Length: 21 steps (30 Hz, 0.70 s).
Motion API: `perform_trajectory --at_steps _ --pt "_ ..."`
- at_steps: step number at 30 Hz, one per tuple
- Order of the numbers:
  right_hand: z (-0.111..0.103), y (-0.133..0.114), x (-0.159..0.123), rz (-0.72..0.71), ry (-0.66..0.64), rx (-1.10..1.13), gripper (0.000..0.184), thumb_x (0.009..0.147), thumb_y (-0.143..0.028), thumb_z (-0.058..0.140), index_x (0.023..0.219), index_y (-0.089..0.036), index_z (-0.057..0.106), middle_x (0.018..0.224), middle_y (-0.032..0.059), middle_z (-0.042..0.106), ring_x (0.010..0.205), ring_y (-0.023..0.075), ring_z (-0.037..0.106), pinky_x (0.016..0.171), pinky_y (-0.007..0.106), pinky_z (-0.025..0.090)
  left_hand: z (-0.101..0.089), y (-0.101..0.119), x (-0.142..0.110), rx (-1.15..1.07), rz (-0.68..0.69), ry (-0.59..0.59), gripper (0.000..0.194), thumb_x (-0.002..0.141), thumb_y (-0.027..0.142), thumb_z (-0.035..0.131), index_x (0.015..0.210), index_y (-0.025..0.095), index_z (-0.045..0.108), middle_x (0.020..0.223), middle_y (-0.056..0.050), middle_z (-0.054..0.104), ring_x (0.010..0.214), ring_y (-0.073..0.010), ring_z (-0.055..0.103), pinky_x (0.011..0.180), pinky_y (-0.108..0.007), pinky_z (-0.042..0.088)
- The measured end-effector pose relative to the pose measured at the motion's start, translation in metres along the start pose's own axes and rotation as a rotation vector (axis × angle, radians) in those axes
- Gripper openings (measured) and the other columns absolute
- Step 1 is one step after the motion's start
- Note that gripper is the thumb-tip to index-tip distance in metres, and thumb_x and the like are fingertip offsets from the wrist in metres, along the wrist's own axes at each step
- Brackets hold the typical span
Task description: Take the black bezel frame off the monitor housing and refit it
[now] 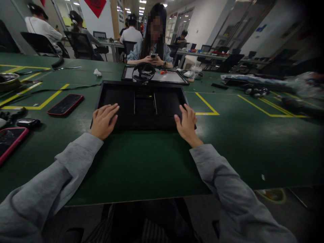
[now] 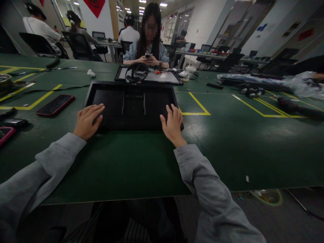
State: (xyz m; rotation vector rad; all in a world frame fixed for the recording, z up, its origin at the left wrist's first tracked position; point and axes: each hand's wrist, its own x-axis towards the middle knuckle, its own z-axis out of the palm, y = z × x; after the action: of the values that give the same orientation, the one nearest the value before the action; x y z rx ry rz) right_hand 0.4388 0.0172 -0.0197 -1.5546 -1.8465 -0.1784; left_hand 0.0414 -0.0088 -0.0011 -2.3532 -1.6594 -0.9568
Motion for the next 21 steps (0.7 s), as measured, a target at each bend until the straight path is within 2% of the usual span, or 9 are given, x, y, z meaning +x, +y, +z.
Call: perform_trajectory --at_steps 2,5,9,13,18,21 --pt "0.004 -0.028 -0.007 -0.139 -0.140 0.005 0.063 0.107 -0.058 0.027 0.164 -0.032 0.033 0.171 0.0077 0.033 0.157 0.0316 0.028 0.124 0.063 0.024 0.010 0.017 -0.005 -0.020 0.144 -0.096 0.052 0.106 0.036 0.041 0.157 0.031 0.050 0.159 -0.007 0.053 0.149 -0.0303 0.043 0.122 -0.057 0.025" --pt "0.008 -0.059 -0.019 -0.309 -0.346 0.015 0.061 0.109 -0.055 0.024 0.167 -0.038 0.022 0.176 0.0004 0.024 0.162 0.0273 0.018 0.128 0.061 0.015 0.020 0.029 -0.011 -0.028 0.278 -0.198 0.050 0.107 0.040 0.042 0.156 0.033 0.051 0.163 -0.005 0.047 0.152 -0.0307 0.038 0.123 -0.059 0.023" --pt "0.009 -0.072 -0.026 -0.397 -0.543 0.058 0.060 0.110 -0.058 0.022 0.168 -0.042 0.019 0.176 -0.0028 0.021 0.163 0.0253 0.016 0.129 0.061 0.014 0.023 0.029 -0.014 -0.013 0.346 -0.268 0.047 0.106 0.042 0.045 0.152 0.037 0.056 0.166 -0.002 0.043 0.154 -0.0322 0.035 0.124 -0.061 0.024" --pt "0.007 -0.068 -0.025 -0.409 -0.598 0.091 0.057 0.110 -0.058 0.023 0.165 -0.047 0.022 0.175 -0.0055 0.024 0.162 0.0244 0.019 0.129 0.059 0.020 0.021 0.027 -0.012 -0.004 0.345 -0.293 0.047 0.107 0.043 0.045 0.152 0.037 0.056 0.166 -0.001 0.043 0.154 -0.0325 0.036 0.124 -0.062 0.026" --pt "0.006 -0.067 -0.026 -0.419 -0.573 0.072 0.053 0.109 -0.058 0.029 0.161 -0.050 0.034 0.176 -0.0076 0.017 0.163 0.0280 0.015 0.129 0.062 0.020 0.020 0.032 -0.013 0.004 0.350 -0.272 0.046 0.106 0.040 0.047 0.151 0.038 0.057 0.164 -0.002 0.046 0.154 -0.0330 0.036 0.125 -0.064 0.023" --pt "0.005 -0.071 -0.027 -0.420 -0.553 0.052 0.052 0.109 -0.056 0.033 0.161 -0.049 0.036 0.176 -0.0075 0.017 0.163 0.0291 0.014 0.129 0.063 0.019 0.020 0.037 -0.013 0.006 0.358 -0.239 0.045 0.105 0.037 0.049 0.149 0.038 0.058 0.160 -0.002 0.051 0.153 -0.0331 0.038 0.125 -0.066 0.021"
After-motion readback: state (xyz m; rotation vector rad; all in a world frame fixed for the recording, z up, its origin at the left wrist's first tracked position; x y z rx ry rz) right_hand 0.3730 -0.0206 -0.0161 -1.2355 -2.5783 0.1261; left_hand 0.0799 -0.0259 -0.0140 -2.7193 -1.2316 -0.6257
